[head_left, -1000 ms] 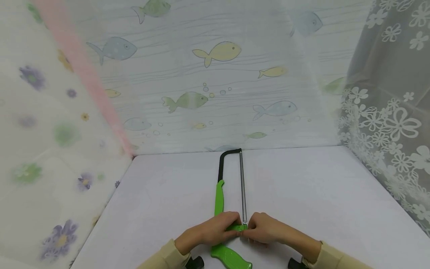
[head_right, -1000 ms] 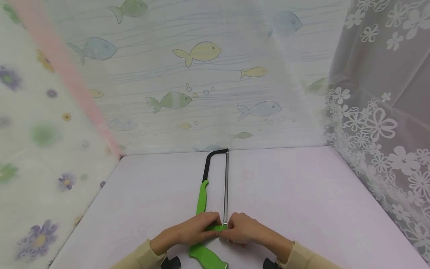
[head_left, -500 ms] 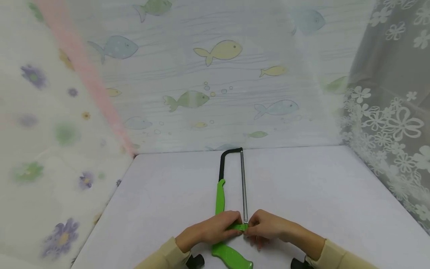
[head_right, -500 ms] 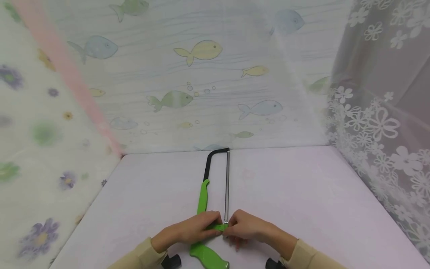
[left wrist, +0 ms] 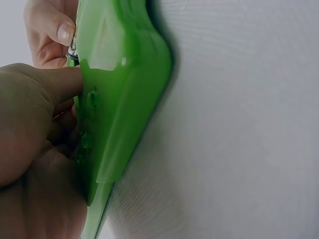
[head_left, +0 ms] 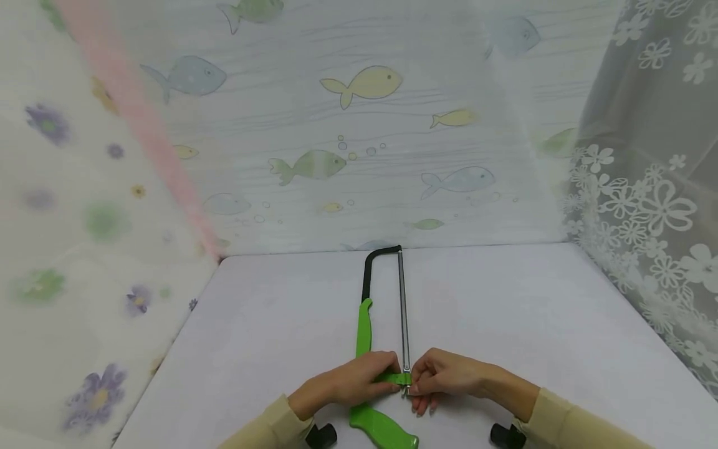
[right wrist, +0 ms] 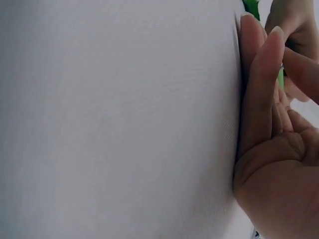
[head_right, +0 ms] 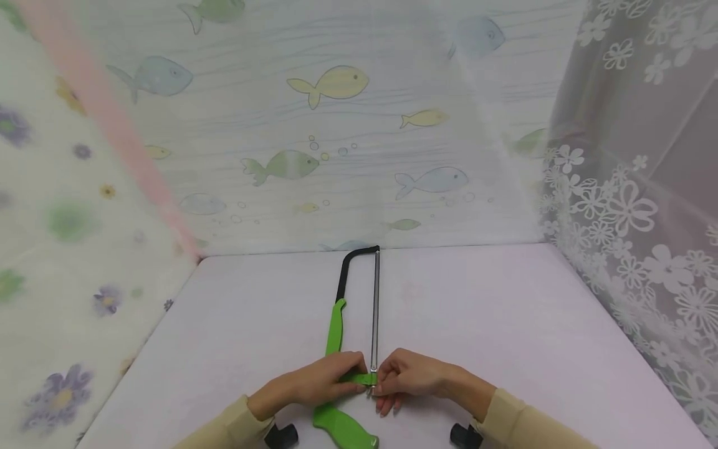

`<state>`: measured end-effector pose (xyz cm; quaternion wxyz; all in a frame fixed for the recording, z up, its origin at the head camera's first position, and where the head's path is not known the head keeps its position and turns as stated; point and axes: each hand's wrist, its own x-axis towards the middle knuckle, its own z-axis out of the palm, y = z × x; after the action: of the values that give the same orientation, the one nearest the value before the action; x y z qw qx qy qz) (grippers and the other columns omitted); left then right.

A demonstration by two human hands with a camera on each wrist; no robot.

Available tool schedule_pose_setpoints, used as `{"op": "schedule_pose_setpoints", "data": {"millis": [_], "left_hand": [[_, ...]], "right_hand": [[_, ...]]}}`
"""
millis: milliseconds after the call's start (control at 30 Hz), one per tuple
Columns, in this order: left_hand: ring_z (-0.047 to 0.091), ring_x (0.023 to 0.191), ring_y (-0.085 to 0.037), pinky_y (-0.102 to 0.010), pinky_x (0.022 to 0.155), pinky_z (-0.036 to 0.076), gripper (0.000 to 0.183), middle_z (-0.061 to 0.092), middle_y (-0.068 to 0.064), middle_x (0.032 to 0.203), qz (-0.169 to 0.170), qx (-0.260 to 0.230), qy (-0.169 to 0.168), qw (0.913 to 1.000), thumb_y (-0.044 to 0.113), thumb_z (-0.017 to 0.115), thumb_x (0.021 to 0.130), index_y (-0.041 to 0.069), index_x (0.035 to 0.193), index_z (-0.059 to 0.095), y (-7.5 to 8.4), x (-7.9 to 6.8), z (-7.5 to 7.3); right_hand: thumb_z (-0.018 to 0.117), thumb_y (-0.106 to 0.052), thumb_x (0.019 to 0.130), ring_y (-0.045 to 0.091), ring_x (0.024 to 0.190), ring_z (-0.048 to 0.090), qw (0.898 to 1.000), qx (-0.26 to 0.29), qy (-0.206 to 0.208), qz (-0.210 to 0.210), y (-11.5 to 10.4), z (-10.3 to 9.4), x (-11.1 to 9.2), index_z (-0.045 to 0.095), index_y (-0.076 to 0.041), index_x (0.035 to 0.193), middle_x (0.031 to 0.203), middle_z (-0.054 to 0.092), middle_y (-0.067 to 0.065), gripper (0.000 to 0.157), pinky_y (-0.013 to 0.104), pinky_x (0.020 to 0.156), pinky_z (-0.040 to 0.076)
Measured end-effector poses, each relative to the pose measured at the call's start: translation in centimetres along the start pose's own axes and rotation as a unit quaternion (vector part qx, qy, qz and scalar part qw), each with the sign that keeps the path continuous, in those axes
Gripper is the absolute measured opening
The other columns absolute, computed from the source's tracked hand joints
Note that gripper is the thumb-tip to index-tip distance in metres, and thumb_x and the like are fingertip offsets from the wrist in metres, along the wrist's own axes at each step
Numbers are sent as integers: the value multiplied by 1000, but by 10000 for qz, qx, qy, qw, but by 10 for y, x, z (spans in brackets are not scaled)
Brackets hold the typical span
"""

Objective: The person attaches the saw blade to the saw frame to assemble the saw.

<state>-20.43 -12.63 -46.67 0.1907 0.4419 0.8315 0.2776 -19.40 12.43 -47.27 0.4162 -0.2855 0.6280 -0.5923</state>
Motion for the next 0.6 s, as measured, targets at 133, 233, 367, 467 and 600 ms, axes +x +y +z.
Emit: {"op": "schedule_pose_setpoints", "data": {"millis": [133, 233, 367, 467, 600], "left_hand": [[50, 87, 1, -17, 78, 45, 8, 58, 14, 98, 96, 30, 44, 9999, 22, 62, 104, 16, 109, 58, 0, -1, 0], [50, 86, 1, -17, 77, 45, 9, 58, 14, 98, 134, 59, 68, 9999, 22, 63, 104, 16, 109, 58, -1, 0, 1], [50, 85, 2, -16, 77, 45, 9, 58, 14, 96, 155, 5, 118, 9998, 21, 64, 103, 16, 108, 59, -1, 0, 2], [50, 84, 3, -15, 76, 45, 9, 58, 14, 95, 196, -33, 228, 9995, 20, 67, 101, 16, 107, 60, -1, 0, 2], [49, 84, 3, -15, 76, 44, 9, 58, 14, 95, 258, -39, 397, 9989, 19, 70, 99, 16, 105, 62, -3, 1, 3]], "right_hand": [[58, -4, 101, 15, 82, 74, 9998, 98, -159, 7, 1, -3, 0, 64, 15, 104, 98, 73, 27, 20, 23, 67, 56], [57, -3, 101, 16, 84, 74, 9996, 155, -247, 10, 2, -4, 0, 62, 17, 106, 101, 72, 30, 21, 23, 69, 57], [56, -3, 102, 16, 85, 74, 9994, 216, -260, 81, 4, -5, 0, 62, 17, 107, 103, 71, 30, 22, 24, 70, 57], [57, -4, 102, 17, 85, 74, 9995, 204, -204, 134, 5, -6, 0, 63, 16, 107, 102, 72, 28, 21, 24, 69, 57], [58, -5, 102, 16, 84, 74, 9996, 165, -128, 170, 5, -6, 0, 65, 13, 106, 99, 74, 22, 20, 23, 67, 56]]}}
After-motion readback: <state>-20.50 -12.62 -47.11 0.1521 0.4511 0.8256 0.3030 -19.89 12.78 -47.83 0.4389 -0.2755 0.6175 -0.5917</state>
